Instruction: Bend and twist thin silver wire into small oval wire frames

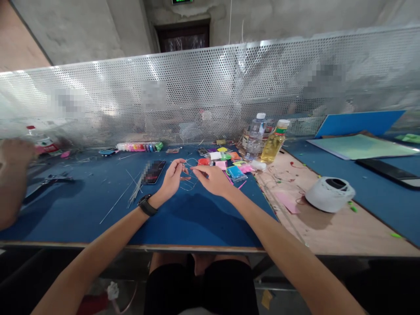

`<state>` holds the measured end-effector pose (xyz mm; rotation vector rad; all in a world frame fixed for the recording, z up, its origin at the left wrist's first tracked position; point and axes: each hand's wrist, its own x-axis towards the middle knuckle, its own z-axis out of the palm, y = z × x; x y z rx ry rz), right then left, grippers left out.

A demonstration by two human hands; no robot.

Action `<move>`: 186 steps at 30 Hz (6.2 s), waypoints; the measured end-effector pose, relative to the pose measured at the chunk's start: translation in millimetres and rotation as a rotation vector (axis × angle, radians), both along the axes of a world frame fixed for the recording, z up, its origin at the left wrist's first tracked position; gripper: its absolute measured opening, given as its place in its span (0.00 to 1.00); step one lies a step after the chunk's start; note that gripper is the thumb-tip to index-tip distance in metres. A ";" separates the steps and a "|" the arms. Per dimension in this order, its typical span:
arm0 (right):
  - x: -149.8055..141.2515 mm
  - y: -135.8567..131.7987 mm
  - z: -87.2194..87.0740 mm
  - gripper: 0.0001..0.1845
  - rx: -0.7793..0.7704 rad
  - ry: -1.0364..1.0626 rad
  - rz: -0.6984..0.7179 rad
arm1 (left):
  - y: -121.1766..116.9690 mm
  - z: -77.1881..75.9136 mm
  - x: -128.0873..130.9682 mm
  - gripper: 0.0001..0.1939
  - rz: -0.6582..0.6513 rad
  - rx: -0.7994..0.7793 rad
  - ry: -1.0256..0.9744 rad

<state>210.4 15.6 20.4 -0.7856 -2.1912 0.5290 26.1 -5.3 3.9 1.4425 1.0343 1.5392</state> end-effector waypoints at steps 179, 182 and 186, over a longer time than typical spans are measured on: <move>-22.6 -2.4 -17.7 0.06 -0.137 0.269 -0.220 | -8.0 7.3 -2.9 0.09 -0.153 0.076 0.122; -22.4 -1.3 -21.1 0.10 -0.111 0.263 -0.274 | -14.5 8.1 1.7 0.11 -0.158 0.140 0.202; -24.0 -1.4 -24.4 0.14 -0.063 0.229 -0.269 | -14.6 5.7 4.6 0.08 -0.076 0.209 0.248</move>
